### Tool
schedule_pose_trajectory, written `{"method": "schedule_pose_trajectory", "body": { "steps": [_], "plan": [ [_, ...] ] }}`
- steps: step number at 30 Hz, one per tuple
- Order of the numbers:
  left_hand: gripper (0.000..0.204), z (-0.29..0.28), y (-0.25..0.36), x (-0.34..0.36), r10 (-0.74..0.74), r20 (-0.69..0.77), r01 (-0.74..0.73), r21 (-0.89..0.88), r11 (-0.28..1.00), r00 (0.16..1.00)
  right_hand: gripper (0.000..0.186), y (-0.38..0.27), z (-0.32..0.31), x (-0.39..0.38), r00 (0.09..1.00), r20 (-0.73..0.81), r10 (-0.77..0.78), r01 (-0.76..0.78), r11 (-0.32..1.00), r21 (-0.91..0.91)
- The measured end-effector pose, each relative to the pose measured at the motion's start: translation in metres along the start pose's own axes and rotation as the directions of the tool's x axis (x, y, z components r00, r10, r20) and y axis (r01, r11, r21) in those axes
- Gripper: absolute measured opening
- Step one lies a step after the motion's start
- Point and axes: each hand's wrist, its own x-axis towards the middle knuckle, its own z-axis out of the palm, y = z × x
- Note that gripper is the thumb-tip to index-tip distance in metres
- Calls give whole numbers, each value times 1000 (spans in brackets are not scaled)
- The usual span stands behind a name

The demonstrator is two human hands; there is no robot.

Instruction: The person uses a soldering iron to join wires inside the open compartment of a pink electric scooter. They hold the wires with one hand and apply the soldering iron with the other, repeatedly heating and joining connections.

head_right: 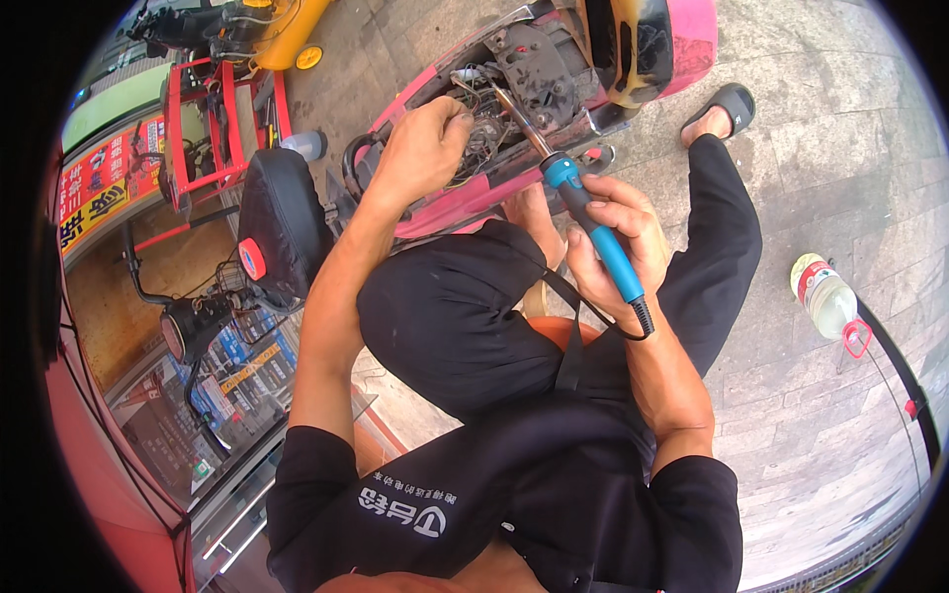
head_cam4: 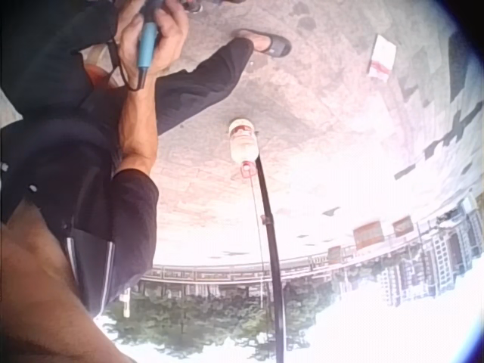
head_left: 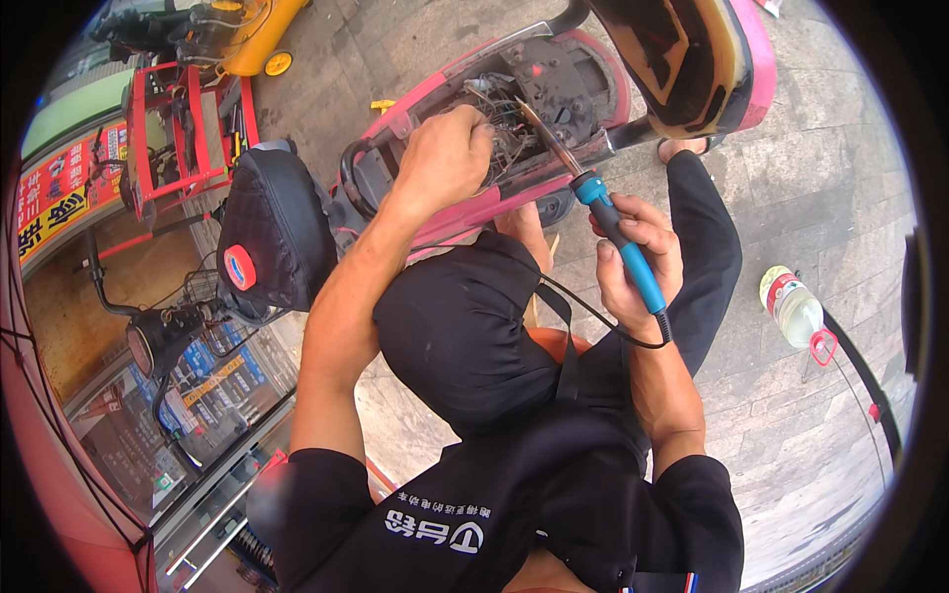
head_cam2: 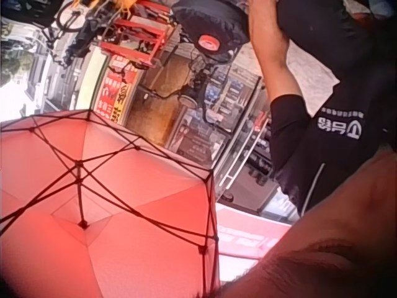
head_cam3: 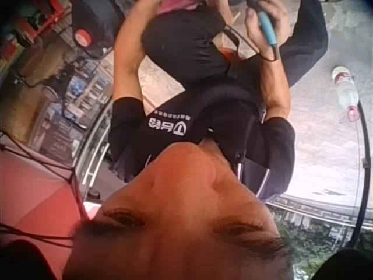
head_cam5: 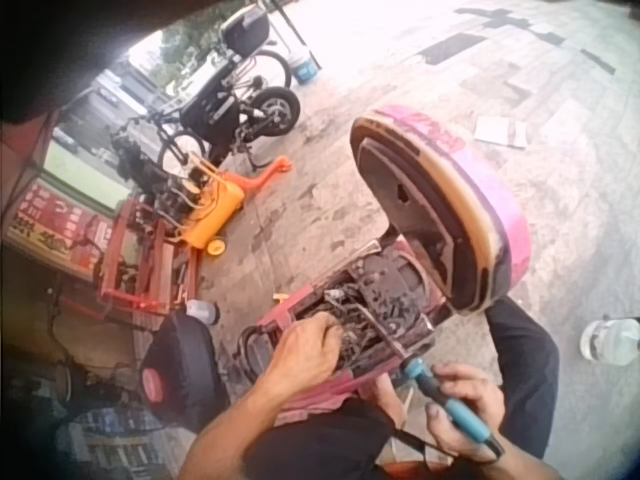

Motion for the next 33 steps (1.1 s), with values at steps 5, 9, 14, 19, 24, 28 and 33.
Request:
{"method": "schedule_pose_trajectory", "body": {
  "steps": [5, 9, 14, 19, 24, 28, 33],
  "plan": [
    [24, 0, 3, -4, -77, -36, 74, -65, 995, 996, 30, 0, 6, 3, 996, -84, -4, 7, 999, 35],
    [21, 0, 1, -10, -66, -94, 57, -95, 994, 993, 29, -1, 6, 2, 997, -78, 21, -14, 997, 81],
    [21, -3, -4, -15, -24, -148, 12, -77, 997, 989, 30, -1, 4, -3, 994, -52, 97, -83, 971, 223],
    [20, -5, -7, -19, -76, -103, 64, -108, 992, 992, 29, -3, 1, -5, 997, -3, 71, -69, 977, 204],
    [19, -3, -10, -20, -74, -134, 56, -135, 989, 988, 28, -4, 1, -4, 999, 9, 39, -40, 985, 167],
    [16, 0, -12, -19, -103, -150, 74, -183, 980, 983, 28, -4, -1, -5, 999, 6, 39, -39, 989, 145],
    [14, 6, -15, -19, -106, -226, 55, -222, 974, 968, 28, -3, -2, -4, 1000, -7, 30, -29, 991, 131]
  ]
}}
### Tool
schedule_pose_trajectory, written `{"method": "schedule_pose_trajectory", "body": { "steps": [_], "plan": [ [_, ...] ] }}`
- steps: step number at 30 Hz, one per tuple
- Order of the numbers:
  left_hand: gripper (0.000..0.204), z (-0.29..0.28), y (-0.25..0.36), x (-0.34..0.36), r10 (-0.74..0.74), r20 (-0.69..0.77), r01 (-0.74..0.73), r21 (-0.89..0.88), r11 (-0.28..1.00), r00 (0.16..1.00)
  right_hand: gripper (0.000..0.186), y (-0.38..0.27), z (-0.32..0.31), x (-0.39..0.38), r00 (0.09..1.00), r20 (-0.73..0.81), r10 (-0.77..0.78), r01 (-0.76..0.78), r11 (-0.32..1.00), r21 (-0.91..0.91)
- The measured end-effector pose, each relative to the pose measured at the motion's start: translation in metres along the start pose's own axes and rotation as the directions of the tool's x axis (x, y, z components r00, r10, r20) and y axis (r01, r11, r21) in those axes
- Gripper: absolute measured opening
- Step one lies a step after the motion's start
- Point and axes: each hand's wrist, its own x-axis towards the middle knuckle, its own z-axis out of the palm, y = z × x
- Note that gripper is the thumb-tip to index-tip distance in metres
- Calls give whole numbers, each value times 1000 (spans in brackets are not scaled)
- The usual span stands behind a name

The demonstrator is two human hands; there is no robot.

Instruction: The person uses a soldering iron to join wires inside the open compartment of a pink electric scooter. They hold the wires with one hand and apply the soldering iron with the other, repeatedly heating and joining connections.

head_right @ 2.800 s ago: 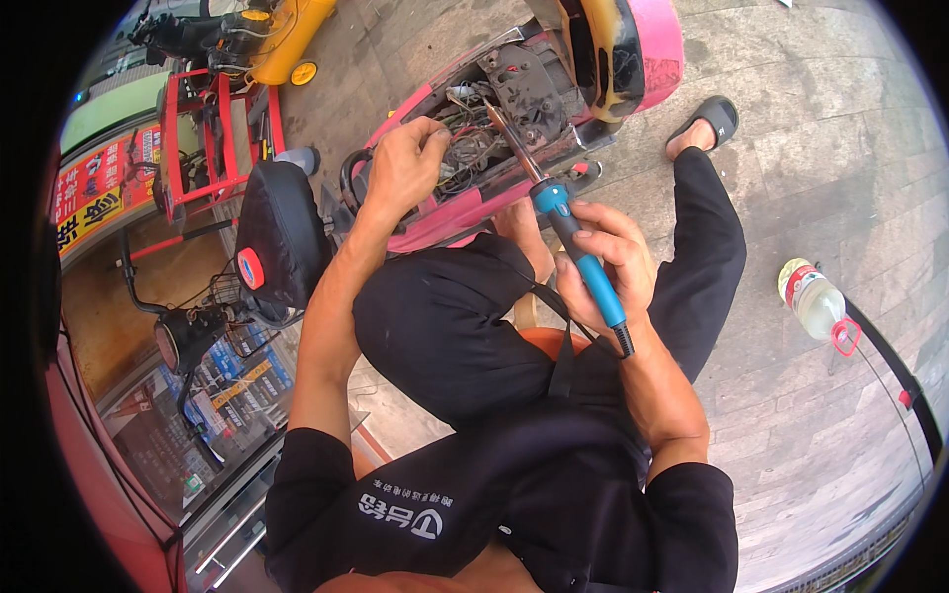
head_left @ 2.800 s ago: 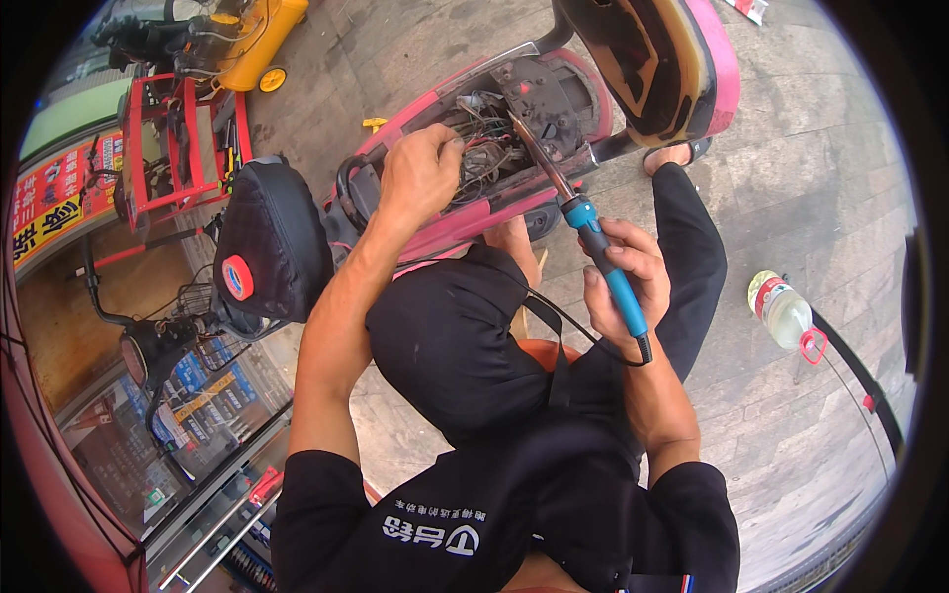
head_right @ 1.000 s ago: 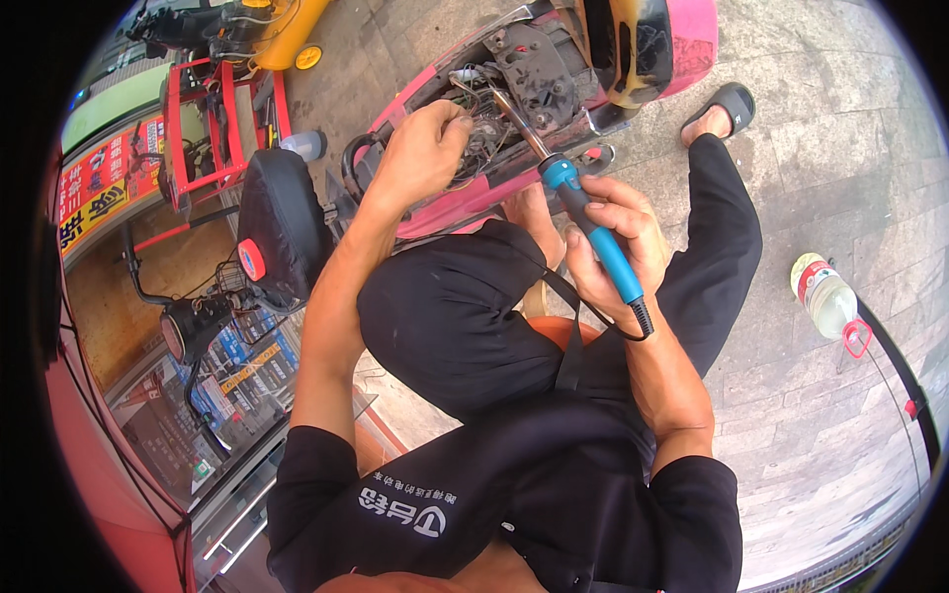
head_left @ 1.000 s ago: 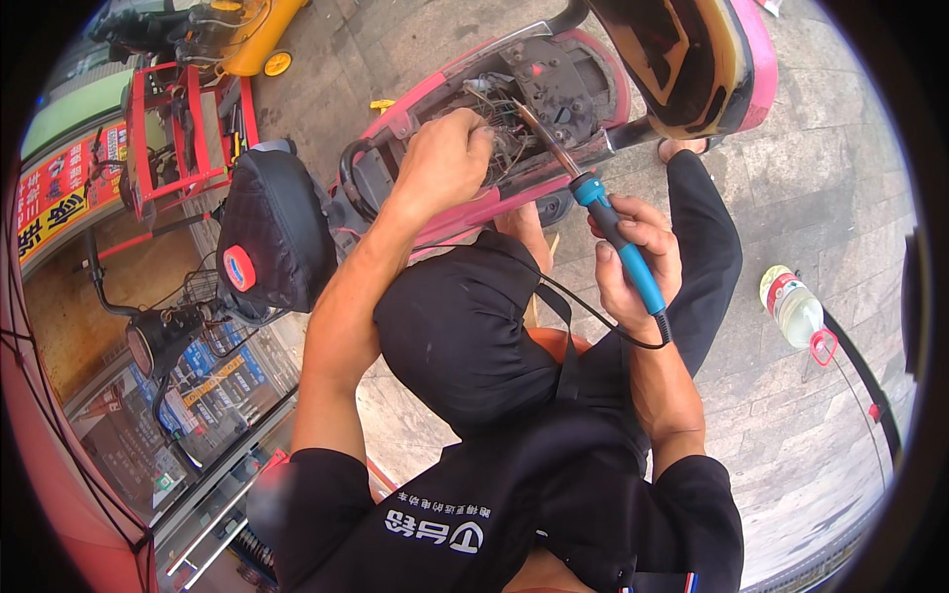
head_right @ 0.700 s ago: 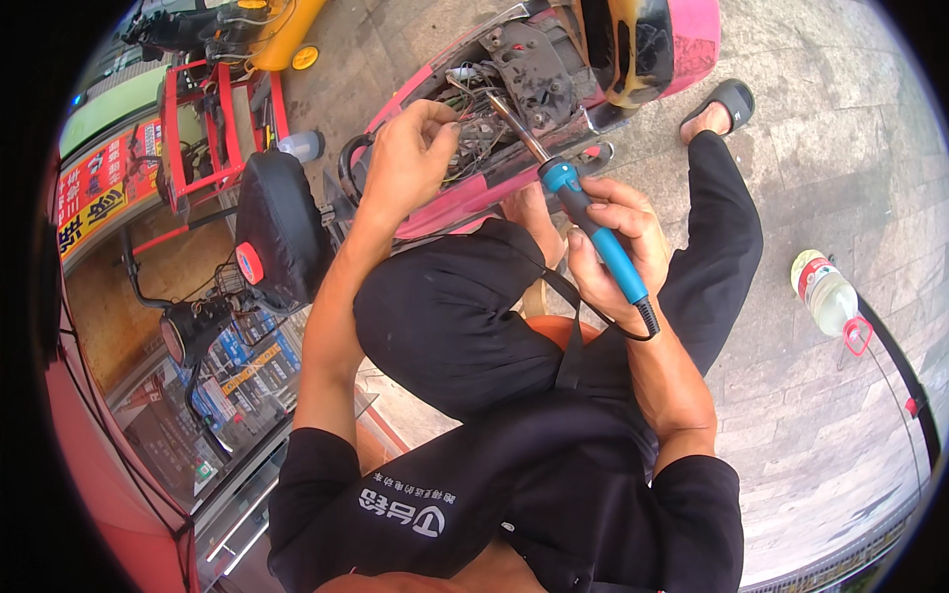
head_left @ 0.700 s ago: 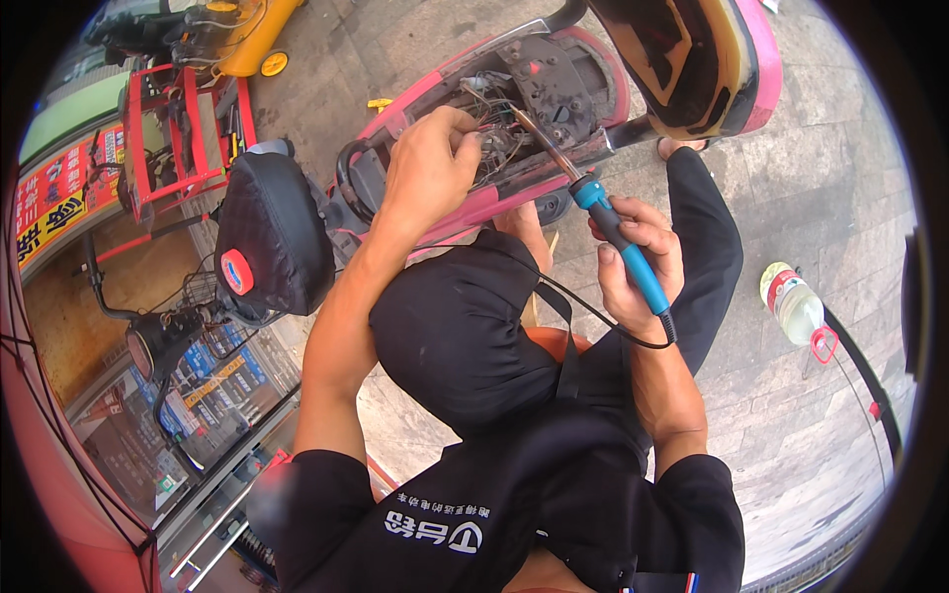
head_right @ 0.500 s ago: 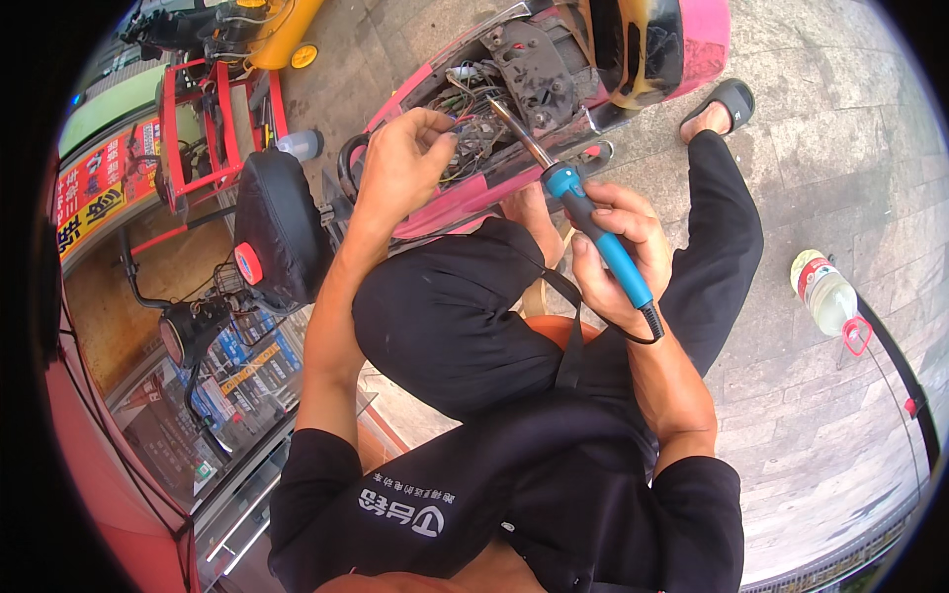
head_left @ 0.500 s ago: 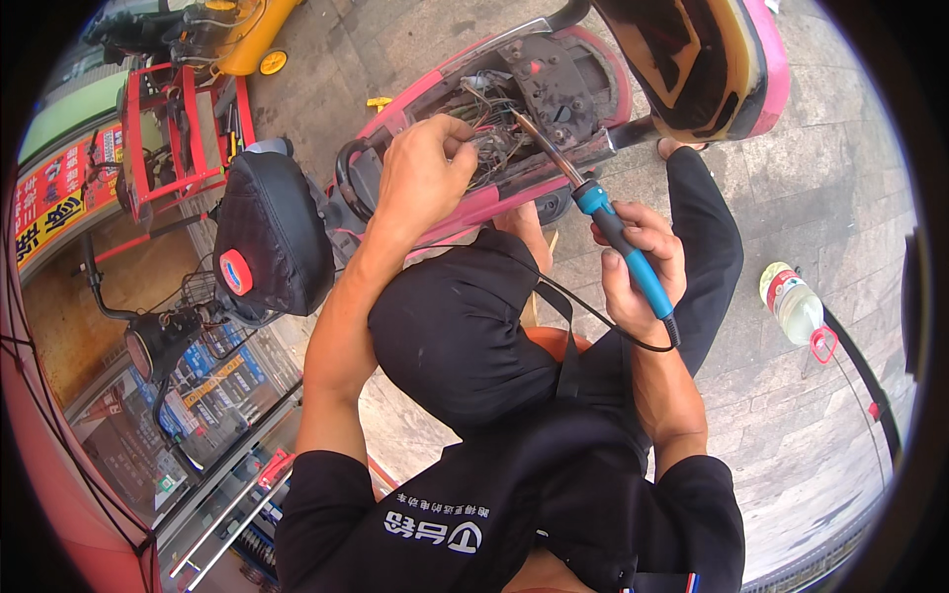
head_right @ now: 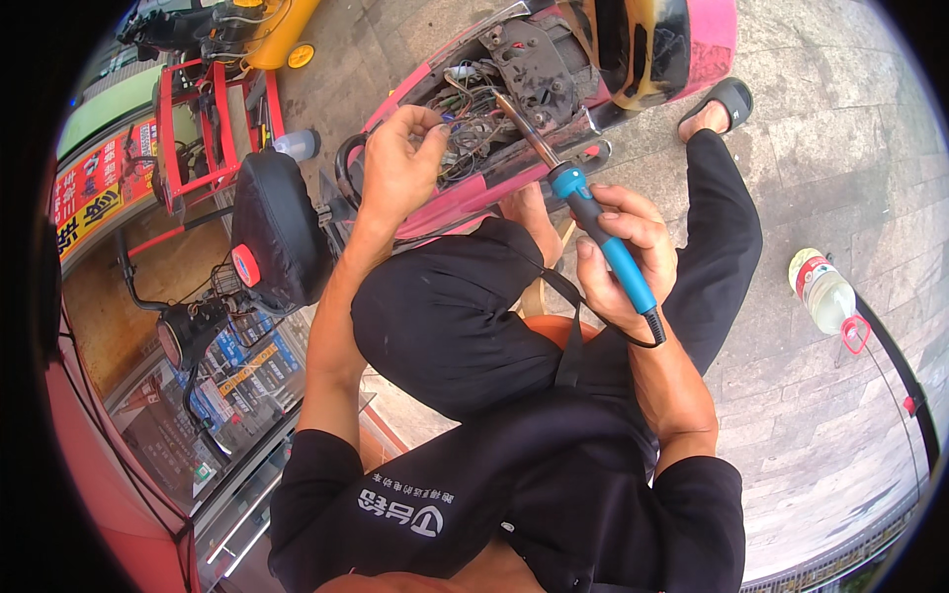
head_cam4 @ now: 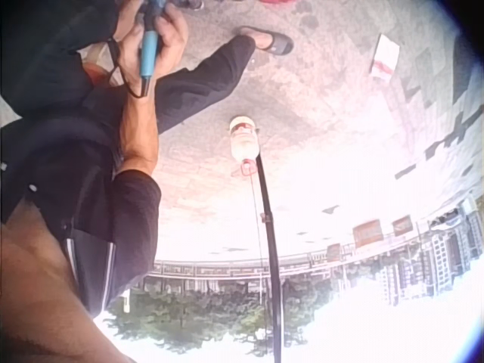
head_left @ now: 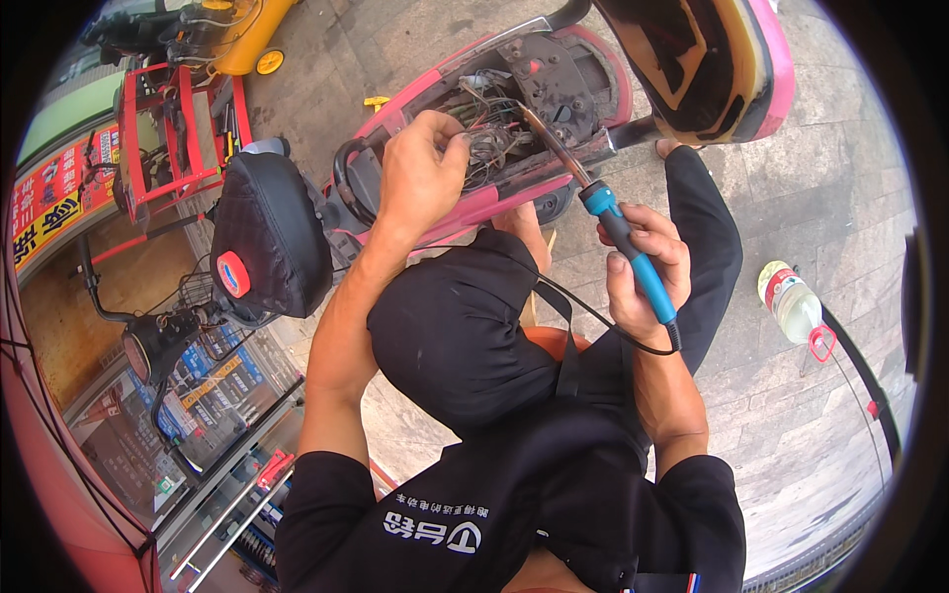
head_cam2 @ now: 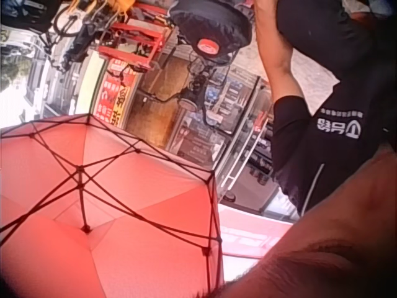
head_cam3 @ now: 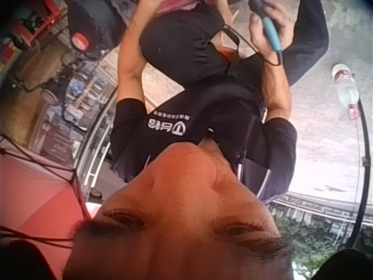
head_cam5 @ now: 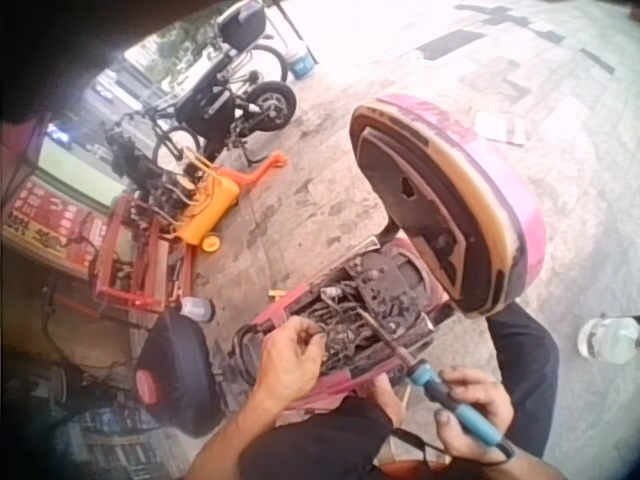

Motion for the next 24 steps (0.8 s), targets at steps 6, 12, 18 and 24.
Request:
{"method": "schedule_pose_trajectory", "body": {
  "steps": [6, 12, 18, 24],
  "plan": [
    [18, 5, -2, 3, -46, -21, 45, -67, 997, 999, 28, 0, 0, 0, 1000, 3, 1, -1, 1000, 5],
    [18, 6, -4, 7, -9, 45, 11, -61, 998, 999, 29, 3, 3, -1, 998, -59, 10, -7, 999, 54],
    [20, 10, -5, 9, -23, 9, 23, 14, 1000, 1000, 29, 2, 3, 0, 998, -63, 2, 1, 999, 45],
    [24, 11, -10, 16, -65, 28, 64, 26, 998, 997, 29, 4, 4, 0, 998, -66, -5, 7, 999, 32]
  ]
}}
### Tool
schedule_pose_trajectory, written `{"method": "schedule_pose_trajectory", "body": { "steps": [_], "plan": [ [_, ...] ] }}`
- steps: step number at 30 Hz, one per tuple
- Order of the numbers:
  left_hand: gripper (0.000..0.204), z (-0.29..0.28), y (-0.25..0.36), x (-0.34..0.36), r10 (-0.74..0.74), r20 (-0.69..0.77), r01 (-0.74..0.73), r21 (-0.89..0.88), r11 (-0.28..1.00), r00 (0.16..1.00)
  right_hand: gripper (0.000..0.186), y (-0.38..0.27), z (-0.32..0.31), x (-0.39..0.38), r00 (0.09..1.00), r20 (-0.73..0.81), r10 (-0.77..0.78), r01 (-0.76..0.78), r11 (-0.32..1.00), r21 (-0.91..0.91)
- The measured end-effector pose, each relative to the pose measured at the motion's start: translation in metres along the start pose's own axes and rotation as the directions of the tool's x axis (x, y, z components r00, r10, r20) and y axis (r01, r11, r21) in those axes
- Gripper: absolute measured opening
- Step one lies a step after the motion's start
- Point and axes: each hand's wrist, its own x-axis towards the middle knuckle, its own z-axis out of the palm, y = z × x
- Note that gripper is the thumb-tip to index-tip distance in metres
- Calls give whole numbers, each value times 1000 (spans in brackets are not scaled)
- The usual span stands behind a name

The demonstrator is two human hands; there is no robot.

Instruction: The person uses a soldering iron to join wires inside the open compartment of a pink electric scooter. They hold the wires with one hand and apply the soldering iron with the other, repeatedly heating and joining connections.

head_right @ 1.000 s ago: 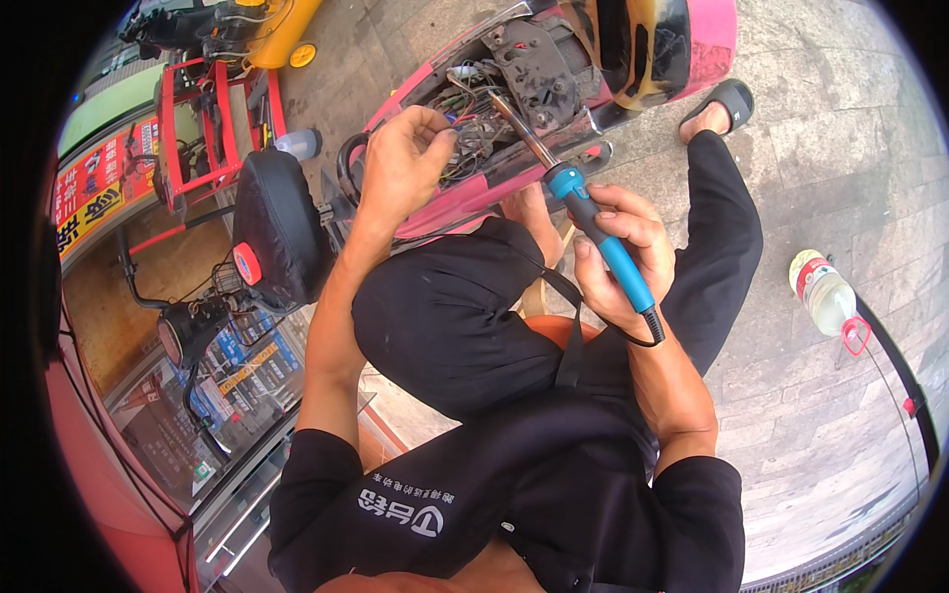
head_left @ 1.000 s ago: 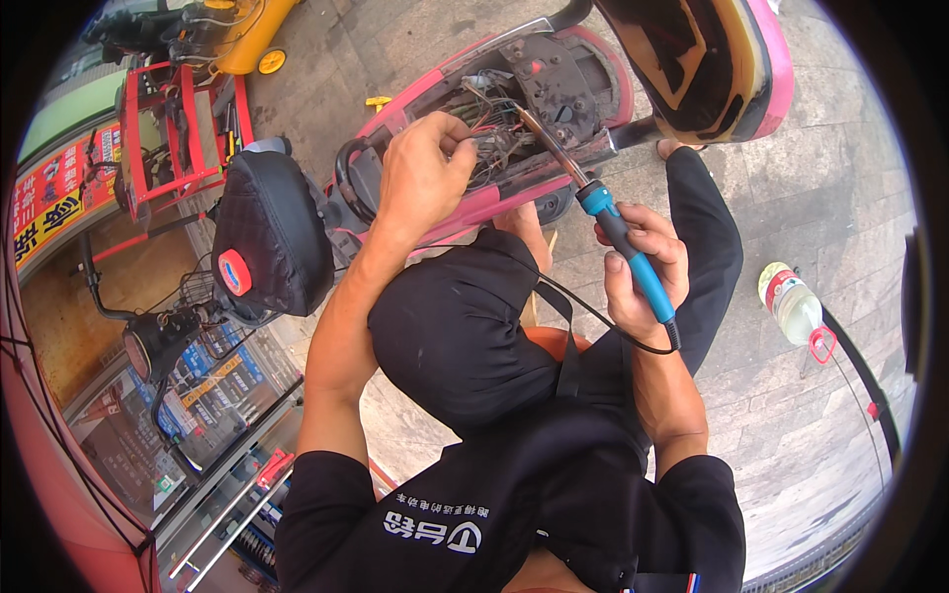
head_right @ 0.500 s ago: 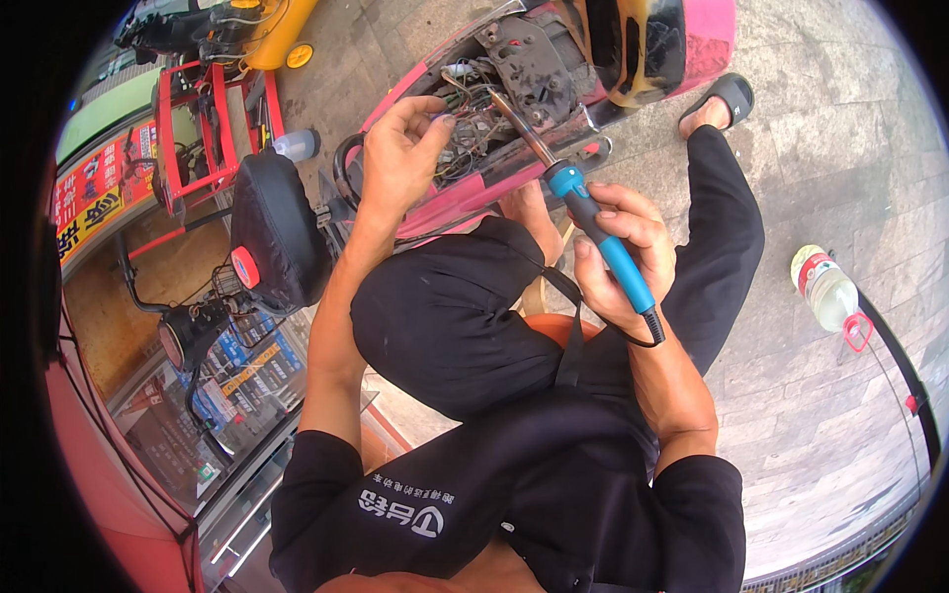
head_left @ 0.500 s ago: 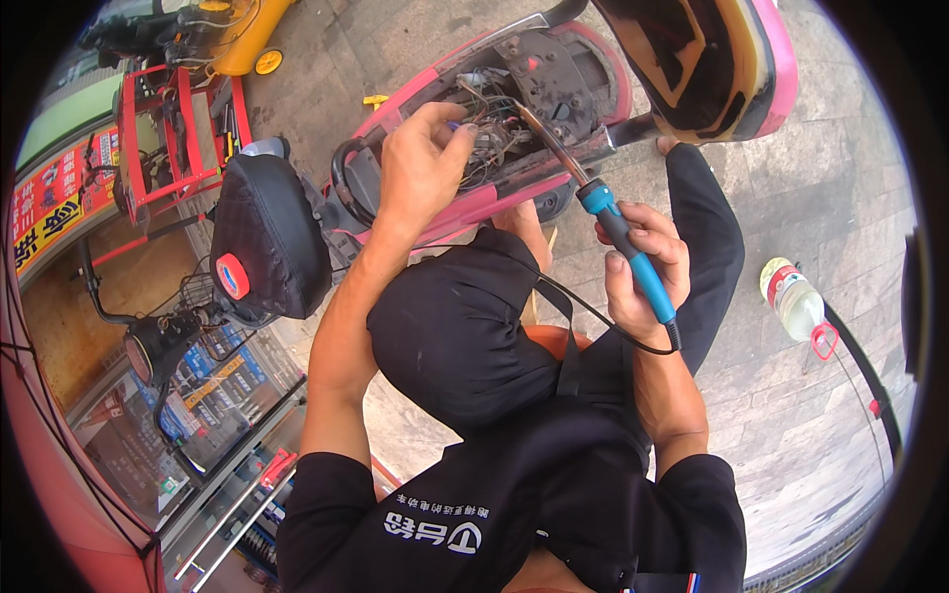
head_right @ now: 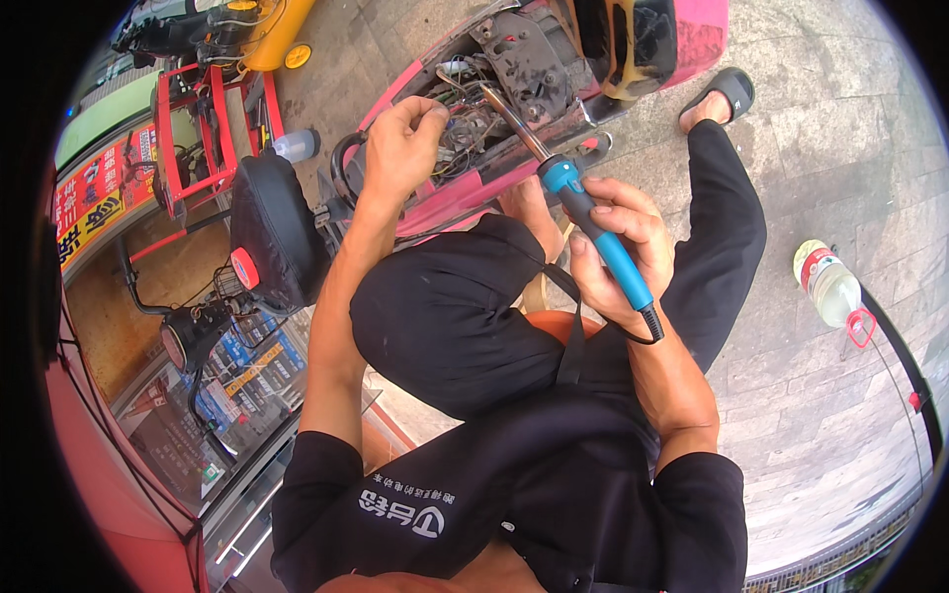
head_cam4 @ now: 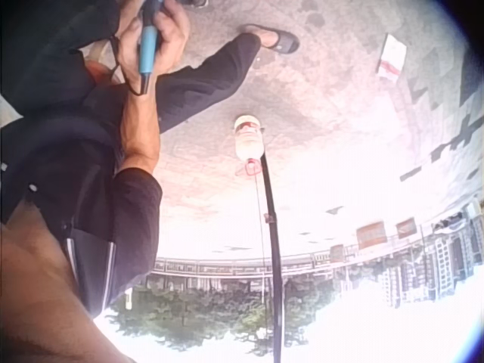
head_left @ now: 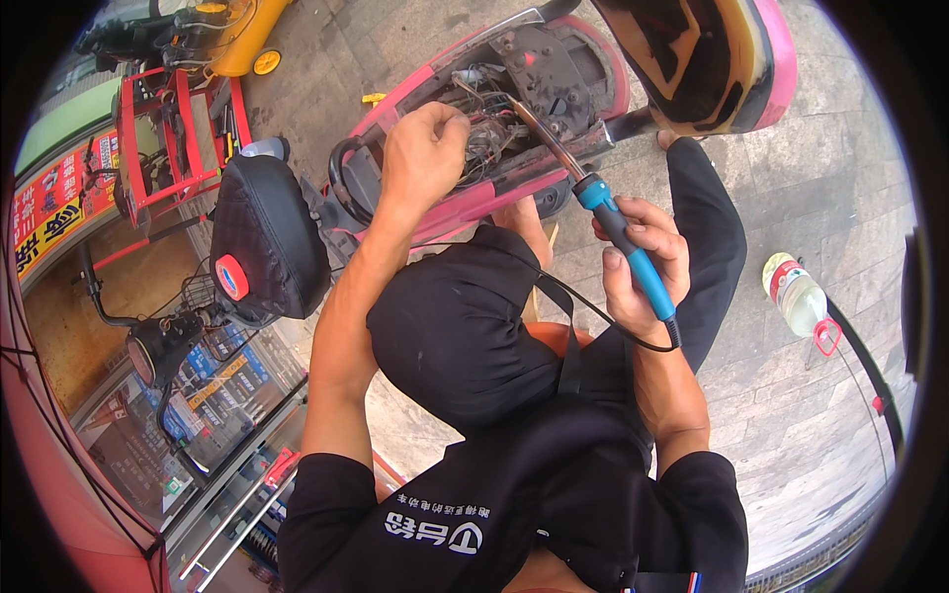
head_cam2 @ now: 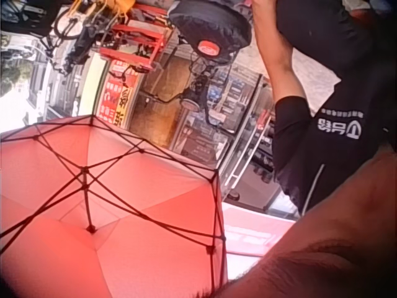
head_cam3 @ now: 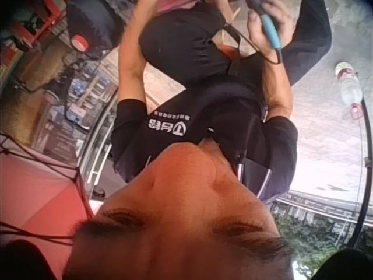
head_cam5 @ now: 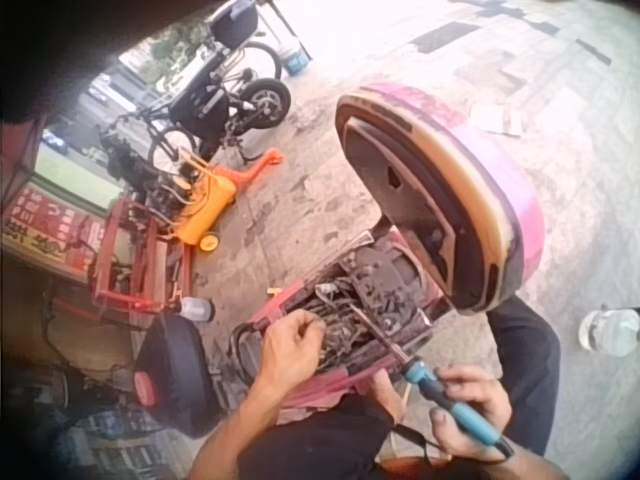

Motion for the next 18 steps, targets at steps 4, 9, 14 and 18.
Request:
{"method": "schedule_pose_trajectory", "body": {
  "steps": [4, 9, 14, 18],
  "plan": [
    [24, 0, 0, 3, -70, 35, 72, -38, 997, 997, 28, -1, -3, 0, 999, 54, 2, 0, 999, -40],
    [23, -1, 3, 1, -95, 21, 96, -56, 994, 995, 28, -3, -2, 2, 997, 75, 0, 3, 999, -42],
    [22, -2, 4, -1, -93, -26, 91, -54, 994, 995, 28, -4, -2, 2, 997, 71, 5, -4, 1000, -23],
    [22, -1, 4, -1, -18, -117, 14, -34, 999, 993, 27, -4, -1, 1, 998, 66, 17, -16, 1000, -5]
  ]
}}
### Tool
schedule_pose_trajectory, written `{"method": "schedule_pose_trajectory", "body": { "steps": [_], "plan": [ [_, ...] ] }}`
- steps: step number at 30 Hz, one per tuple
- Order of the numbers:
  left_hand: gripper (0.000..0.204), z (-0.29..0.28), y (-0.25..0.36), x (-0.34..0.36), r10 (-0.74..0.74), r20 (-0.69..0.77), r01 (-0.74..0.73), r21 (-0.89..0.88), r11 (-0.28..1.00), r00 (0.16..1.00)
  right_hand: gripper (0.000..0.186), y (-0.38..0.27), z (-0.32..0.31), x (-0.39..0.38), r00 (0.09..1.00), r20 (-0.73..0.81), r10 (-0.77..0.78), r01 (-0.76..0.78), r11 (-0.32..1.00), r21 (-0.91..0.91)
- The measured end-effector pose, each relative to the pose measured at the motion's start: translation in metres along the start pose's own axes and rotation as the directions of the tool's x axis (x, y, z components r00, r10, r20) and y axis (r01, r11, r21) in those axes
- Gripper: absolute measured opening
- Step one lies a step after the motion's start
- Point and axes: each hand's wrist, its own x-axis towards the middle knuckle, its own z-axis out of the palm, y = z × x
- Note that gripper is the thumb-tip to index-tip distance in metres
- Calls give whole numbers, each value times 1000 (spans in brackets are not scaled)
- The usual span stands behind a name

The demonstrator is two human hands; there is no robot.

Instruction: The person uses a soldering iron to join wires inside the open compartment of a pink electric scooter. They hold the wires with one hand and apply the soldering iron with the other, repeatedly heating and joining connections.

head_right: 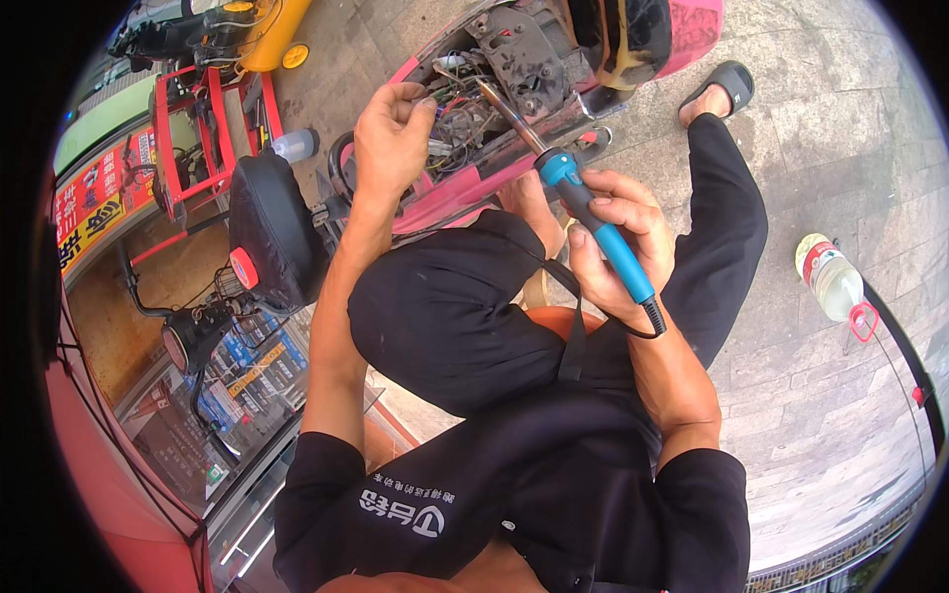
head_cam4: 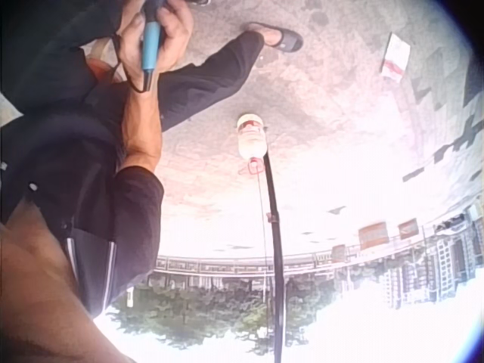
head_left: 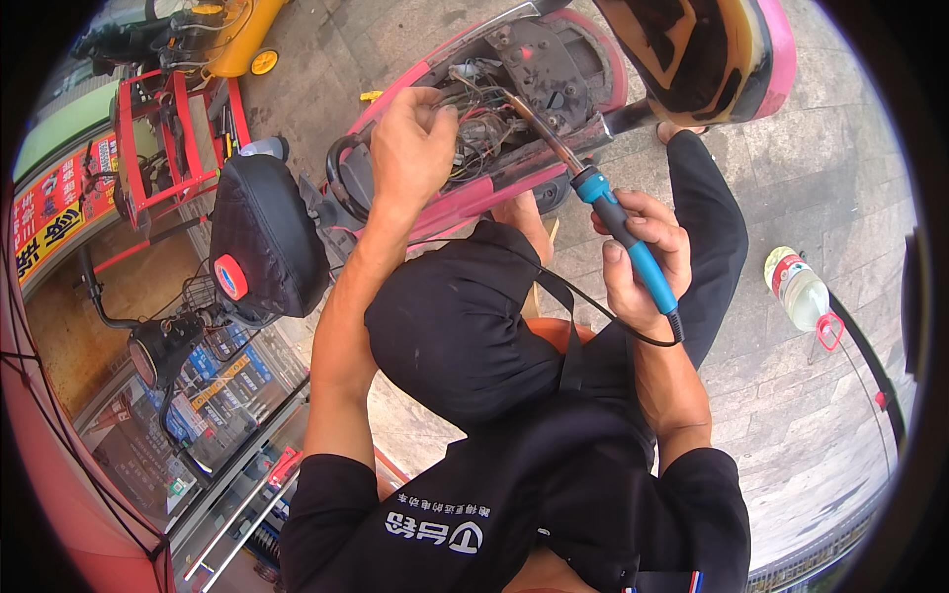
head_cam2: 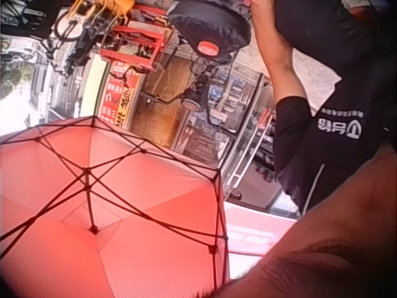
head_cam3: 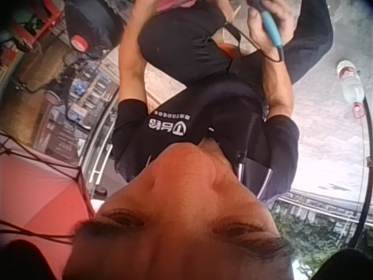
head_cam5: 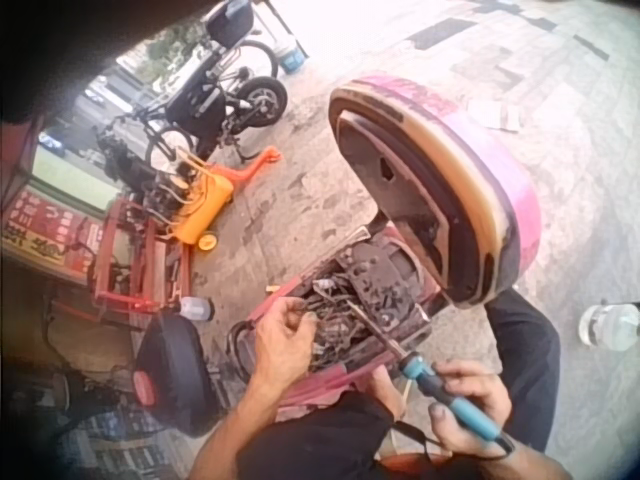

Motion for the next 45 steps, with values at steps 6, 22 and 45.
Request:
{"method": "schedule_pose_trajectory", "body": {
  "steps": [6, 22, 45],
  "plan": [
    [22, -2, 2, -1, 44, 11, -45, 68, 997, 999, 27, -1, 1, 0, 1000, -10, 4, -3, 1000, 22],
    [25, 5, -5, 5, 155, 93, -158, 20, 987, 983, 27, -1, -2, 2, 1000, -17, -4, 5, 1000, 14],
    [14, 6, 1, 2, 311, -14, -305, 162, 939, 950, 28, -1, -5, -3, 1000, -12, -7, 6, 1000, -16]
  ]
}}
